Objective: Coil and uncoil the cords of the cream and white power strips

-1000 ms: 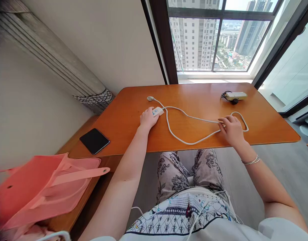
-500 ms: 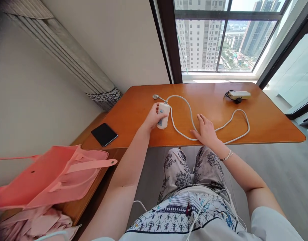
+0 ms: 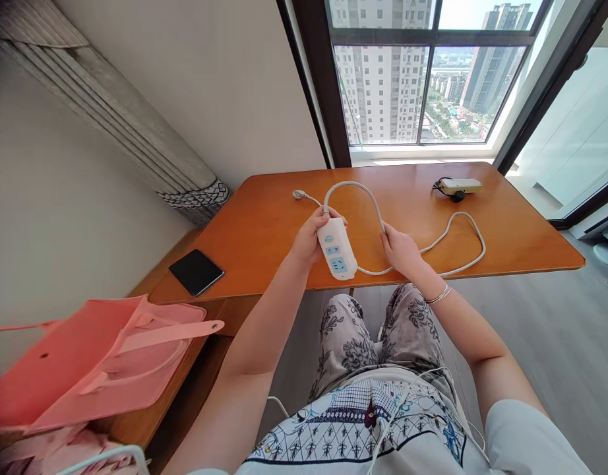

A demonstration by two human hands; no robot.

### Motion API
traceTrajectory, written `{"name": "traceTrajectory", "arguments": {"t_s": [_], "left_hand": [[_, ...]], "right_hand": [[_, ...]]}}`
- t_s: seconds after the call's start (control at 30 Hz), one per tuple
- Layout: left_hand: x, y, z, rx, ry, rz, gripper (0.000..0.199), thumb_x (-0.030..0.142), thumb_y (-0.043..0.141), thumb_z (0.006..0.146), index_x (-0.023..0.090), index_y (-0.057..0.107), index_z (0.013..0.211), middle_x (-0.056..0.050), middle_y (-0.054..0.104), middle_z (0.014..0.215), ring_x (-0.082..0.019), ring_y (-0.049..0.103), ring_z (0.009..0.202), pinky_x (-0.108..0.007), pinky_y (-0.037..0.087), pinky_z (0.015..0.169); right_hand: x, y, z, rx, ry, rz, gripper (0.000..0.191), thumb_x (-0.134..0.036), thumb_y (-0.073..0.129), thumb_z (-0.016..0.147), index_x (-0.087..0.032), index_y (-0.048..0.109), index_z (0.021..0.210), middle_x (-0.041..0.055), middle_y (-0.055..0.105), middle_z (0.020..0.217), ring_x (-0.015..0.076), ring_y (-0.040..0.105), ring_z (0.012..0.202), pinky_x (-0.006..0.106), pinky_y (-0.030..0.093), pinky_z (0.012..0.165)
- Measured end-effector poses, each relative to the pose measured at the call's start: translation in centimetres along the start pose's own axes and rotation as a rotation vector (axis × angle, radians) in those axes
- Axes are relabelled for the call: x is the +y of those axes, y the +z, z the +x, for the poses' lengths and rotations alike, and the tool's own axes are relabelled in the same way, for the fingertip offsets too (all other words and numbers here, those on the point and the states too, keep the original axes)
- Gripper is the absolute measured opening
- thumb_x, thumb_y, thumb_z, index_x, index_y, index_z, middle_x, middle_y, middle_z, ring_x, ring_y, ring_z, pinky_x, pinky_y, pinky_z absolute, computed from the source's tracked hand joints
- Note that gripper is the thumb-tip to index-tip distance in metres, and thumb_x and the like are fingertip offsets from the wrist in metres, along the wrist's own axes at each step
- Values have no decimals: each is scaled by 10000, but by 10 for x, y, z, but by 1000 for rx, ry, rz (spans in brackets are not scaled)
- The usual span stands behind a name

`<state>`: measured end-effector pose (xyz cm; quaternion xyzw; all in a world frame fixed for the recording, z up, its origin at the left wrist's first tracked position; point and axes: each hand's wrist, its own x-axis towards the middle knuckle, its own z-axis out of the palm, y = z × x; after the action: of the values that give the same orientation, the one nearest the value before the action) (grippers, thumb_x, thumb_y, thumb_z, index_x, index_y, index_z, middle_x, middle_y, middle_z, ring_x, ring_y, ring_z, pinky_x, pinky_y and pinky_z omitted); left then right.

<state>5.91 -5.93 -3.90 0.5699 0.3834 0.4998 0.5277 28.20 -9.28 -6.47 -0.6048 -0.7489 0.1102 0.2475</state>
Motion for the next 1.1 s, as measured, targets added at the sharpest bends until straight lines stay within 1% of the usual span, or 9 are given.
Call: {"name": "traceTrajectory", "arguments": {"t_s": [0.13,0.27,0.47,0.57,0.67,0.8,0.93,1.0,1.1], "left_hand": [[7,8,-6,-93,82,46,381,588,579,889,211,545,841,-114,756,1060,-283,732,1054,-447,595,905],[18,17,-17,-158,217,166,324,491,578,941,222,624,1116,-125,739,1225,-314,679,1239,-510,551,1045],[41,33,-34,-395,464,547,476,247,476,957,221,516,1430,-117,589,1502,-279,464,1498,-506,377,1256],[44,39,-33,-443,527,784,564,146,472,904,206,498,1464,-112,596,1490,-280,488,1474,-530,327,1279],[41,45,-30,-454,541,1009,631,106,477,871,187,480,1497,-124,669,1367,-296,591,1354,-517,375,1227],[40,51,-33,-453,513,1256,672,142,485,885,137,431,1555,-148,728,1186,-316,686,1143,-467,467,1090],[46,40,-37,-373,482,1364,739,98,417,880,96,314,1612,-190,689,1312,-306,697,1092,-453,487,1032],[50,29,-38,-306,437,1384,770,81,393,874,82,251,1631,-215,653,1381,-302,700,1076,-460,493,1016],[55,16,-39,-315,367,1277,834,84,393,865,107,144,1661,-221,577,1494,-271,710,1060,-438,513,995]], "right_hand": [[-17,-6,-4,-111,-34,-48,371,-289,385,1034,-207,625,1305,108,783,1022,282,718,900,320,446,702],[-33,-15,-11,-184,-81,-129,393,-235,436,994,-181,588,1352,98,777,915,280,710,838,314,406,657],[-51,-38,-25,-188,-210,-124,455,-172,437,935,-184,562,1373,87,758,909,262,673,774,313,375,651],[-51,-42,-28,-139,-264,-11,251,-176,445,906,-192,624,1082,87,721,884,231,631,748,307,397,666],[-48,-38,-30,-120,-279,127,78,-198,491,875,-212,558,912,79,692,890,202,604,754,297,432,688],[-41,-34,-39,-190,-257,253,164,-206,557,849,-209,536,1012,62,692,933,181,609,738,295,461,687],[-20,-41,-53,-184,-219,321,439,-203,558,894,-198,465,1323,28,716,918,170,645,717,292,490,704],[-5,-48,-57,-160,-207,268,354,-252,556,943,-192,520,1290,27,721,859,178,652,717,293,488,697],[9,-55,-60,-78,-273,170,163,-304,533,1002,-202,653,1043,53,733,845,182,662,734,291,484,687]]}}
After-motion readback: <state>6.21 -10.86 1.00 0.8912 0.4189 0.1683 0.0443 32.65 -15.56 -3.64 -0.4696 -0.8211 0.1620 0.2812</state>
